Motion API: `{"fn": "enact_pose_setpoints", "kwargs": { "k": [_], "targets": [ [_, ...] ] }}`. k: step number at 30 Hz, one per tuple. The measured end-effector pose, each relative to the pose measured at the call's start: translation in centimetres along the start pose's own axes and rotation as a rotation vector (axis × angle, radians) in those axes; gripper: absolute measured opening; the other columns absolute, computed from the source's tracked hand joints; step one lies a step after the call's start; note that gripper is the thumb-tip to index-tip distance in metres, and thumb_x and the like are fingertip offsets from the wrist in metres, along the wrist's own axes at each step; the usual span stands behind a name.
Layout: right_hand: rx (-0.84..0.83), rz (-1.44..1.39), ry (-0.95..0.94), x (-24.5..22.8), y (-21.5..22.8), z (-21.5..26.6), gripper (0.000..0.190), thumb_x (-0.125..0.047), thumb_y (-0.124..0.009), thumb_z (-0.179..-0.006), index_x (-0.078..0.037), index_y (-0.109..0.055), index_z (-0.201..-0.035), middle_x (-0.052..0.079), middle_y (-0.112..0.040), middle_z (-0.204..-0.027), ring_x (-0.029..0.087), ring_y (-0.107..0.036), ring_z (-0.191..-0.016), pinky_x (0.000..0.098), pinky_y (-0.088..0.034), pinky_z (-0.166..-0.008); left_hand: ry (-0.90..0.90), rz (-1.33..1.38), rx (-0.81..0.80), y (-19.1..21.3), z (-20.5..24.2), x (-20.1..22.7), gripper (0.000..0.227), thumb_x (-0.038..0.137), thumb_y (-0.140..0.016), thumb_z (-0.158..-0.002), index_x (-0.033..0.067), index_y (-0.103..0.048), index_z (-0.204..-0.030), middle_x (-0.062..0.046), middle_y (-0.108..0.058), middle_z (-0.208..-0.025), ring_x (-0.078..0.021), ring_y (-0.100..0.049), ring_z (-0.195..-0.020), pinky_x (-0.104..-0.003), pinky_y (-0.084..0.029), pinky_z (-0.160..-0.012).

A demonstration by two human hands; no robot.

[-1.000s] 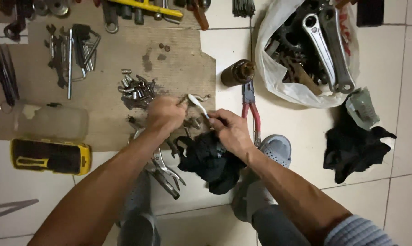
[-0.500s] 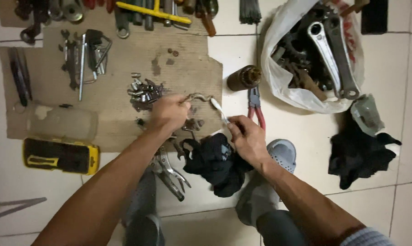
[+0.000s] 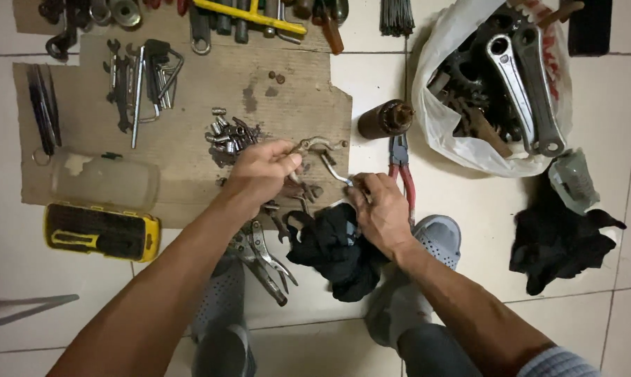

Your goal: The person cleans small metal mechanical parts on a cardboard sheet using a toothbrush and a black cloth. They scrub the parts with the toothbrush and then wipe them with the cloth, handling them one by one.

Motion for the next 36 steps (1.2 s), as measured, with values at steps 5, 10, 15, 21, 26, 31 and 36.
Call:
{"fn": "enact_pose_setpoints", "kwargs": {
  "k": [5, 10, 15, 21, 26, 31, 36],
  "targets": [
    [0.004, 0.008, 0.092, -2.7, 1.0, 0.6, 0.011, -0.022, -0.072, -0.094, -0.013, -0.073, -0.100, 0.007, -0.064, -0.078, 0.029, -0.069, -0.077, 0.0342, -0.056, -0.070, 0.059, 0.293, -0.049, 0.3, 1.9, 1.7, 0.038, 0.018, -0.065, -0.096, -0.0030, -0.065, -0.127, -0.016, -0.070, -0.089, -0.0212, -0.067, -0.085, -0.042, -0.065, -0.074],
    [-0.057, 0.007, 0.151, -4.0, 0.5, 1.9, 0.015, -0.025, -0.072, -0.091, -0.013, -0.072, -0.100, 0.008, -0.062, -0.079, 0.033, -0.067, -0.076, 0.0428, -0.053, -0.069, 0.149, 0.027, 0.000, 0.8, 4.1, 4.7, 0.050, 0.042, -0.069, -0.091, 0.0115, -0.070, -0.131, -0.018, -0.072, -0.121, -0.0316, -0.067, -0.118, -0.049, -0.056, -0.093],
    [-0.041, 0.084, 0.326, -5.2, -1.0, 1.5, 0.025, -0.039, -0.072, -0.091, -0.014, -0.069, -0.090, 0.005, -0.058, -0.080, 0.028, -0.061, -0.080, 0.0397, -0.042, -0.075, 0.295, 0.233, -0.012, 0.4, 6.5, 7.0, 0.057, 0.026, -0.075, -0.087, -0.0022, -0.064, -0.135, -0.024, -0.073, -0.119, -0.0309, -0.076, -0.093, -0.043, -0.063, -0.079],
    [-0.106, 0.210, 0.345, -6.2, -2.4, 0.0, 0.039, -0.049, -0.078, -0.076, -0.012, -0.070, -0.087, 0.008, -0.063, -0.083, 0.031, -0.062, -0.085, 0.0456, -0.042, -0.078, 0.203, 0.315, -0.133, 0.1, 5.2, 4.1, 0.050, 0.029, -0.074, -0.090, -0.0035, -0.068, -0.127, -0.025, -0.072, -0.115, -0.0335, -0.072, -0.102, -0.048, -0.063, -0.081],
    [-0.185, 0.216, 0.326, -6.9, -0.5, 0.2, 0.051, -0.061, -0.080, -0.070, -0.015, -0.067, -0.090, 0.006, -0.063, -0.093, 0.029, -0.063, -0.092, 0.0448, -0.045, -0.078, 0.237, 0.485, -0.097, 0.6, 5.4, 3.1, 0.037, 0.022, -0.076, -0.088, -0.0043, -0.073, -0.113, -0.018, -0.071, -0.094, -0.0275, -0.073, -0.079, -0.045, -0.064, -0.075],
    [-0.406, 0.205, 0.221, -4.4, 0.7, 2.4, 0.076, -0.056, -0.088, -0.058, -0.017, -0.066, -0.120, 0.006, -0.062, -0.104, 0.031, -0.062, -0.102, 0.0462, -0.048, -0.083, 0.229, 0.515, -0.081, 2.7, 6.4, 3.4, 0.032, 0.025, -0.074, -0.090, -0.0028, -0.072, -0.105, -0.012, -0.068, -0.085, -0.0224, -0.071, -0.071, -0.038, -0.064, -0.070],
    [-0.420, -0.272, 0.069, -3.5, 3.5, 2.4, 0.018, -0.018, -0.073, -0.088, -0.011, -0.071, -0.105, 0.006, -0.070, -0.099, 0.023, -0.068, -0.095, 0.0319, -0.051, -0.089, 0.258, 0.469, -0.131, 4.3, 7.3, 5.0, 0.034, 0.022, -0.062, -0.096, -0.0016, -0.072, -0.118, -0.006, -0.068, -0.091, -0.0186, -0.065, -0.074, -0.030, -0.058, -0.068]
  ]
}}
Point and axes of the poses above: each hand's wrist, its own z-axis away from the middle knuckle, its own y-axis out of the back of the hand, x = y × z, the point moved 1 cm from there along -z, towards the middle knuckle
